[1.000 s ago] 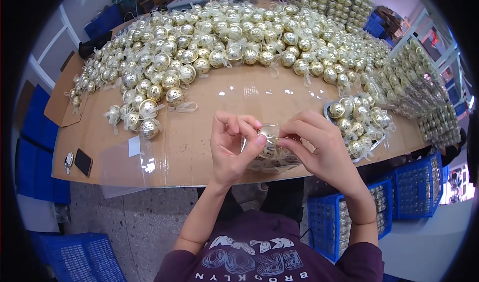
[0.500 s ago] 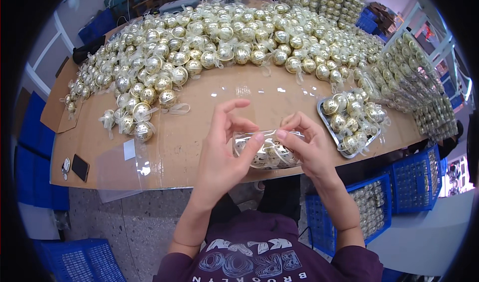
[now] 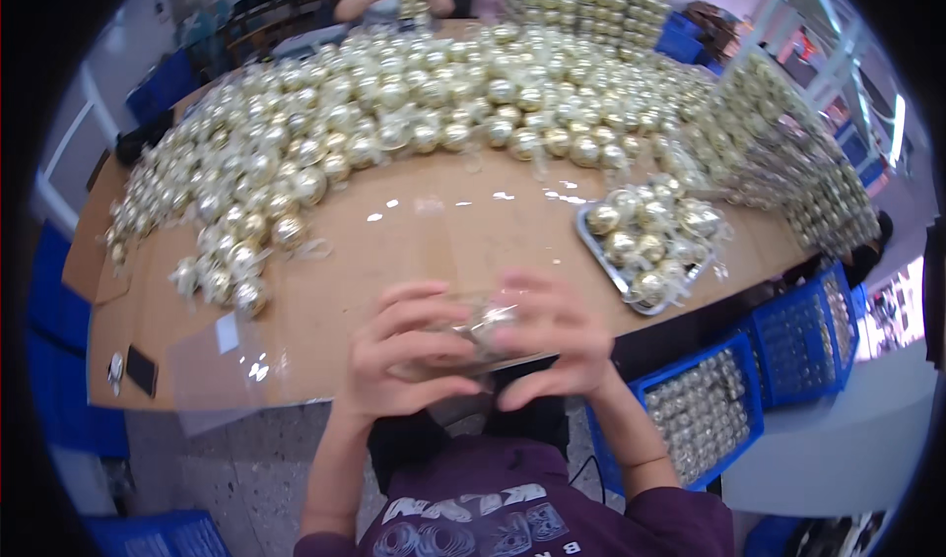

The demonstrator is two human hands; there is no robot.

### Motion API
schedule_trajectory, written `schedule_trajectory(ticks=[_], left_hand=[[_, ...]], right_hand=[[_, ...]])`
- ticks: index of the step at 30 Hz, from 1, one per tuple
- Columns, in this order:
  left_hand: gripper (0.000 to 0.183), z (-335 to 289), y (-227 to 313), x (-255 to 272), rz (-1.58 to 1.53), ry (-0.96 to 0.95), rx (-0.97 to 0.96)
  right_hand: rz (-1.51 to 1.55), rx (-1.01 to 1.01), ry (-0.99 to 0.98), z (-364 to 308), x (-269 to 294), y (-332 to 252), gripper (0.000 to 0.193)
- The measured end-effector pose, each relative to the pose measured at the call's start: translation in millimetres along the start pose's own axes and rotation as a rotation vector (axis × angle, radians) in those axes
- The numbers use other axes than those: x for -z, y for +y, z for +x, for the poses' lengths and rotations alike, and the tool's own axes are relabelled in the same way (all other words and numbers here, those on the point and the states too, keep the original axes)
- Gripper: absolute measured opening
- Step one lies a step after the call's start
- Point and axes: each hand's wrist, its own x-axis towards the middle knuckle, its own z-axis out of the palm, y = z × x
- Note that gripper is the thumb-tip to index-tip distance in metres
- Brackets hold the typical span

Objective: Packing gold Christmas ornaments into clear plastic bags.

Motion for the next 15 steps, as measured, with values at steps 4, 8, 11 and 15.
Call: schedule_trajectory(ticks=[4, 8, 11, 15], left_hand=[[0.038, -10.6, -10.6, -0.9, 0.136, -0.027, -0.103], [0.035, -8.4, -11.9, -1.2, 0.16, -0.047, -0.143], [0.025, -8.2, -8.1, -4.7, 0.237, 0.026, -0.141], [0.01, -5.1, -18.1, -26.8, 0.17, 0.452, 0.156]], right_hand=[[-0.143, 0.01, -0.057, -10.6, -4.4, -1.1, 0.037], [-0.068, -0.011, 0.03, -14.8, -12.6, -0.5, 0.035], [-0.162, -0.087, 0.062, -27.9, -16.0, 4.9, 0.047], [-0.358, -0.37, 0.215, -62.3, -43.0, 6.5, 0.112]])
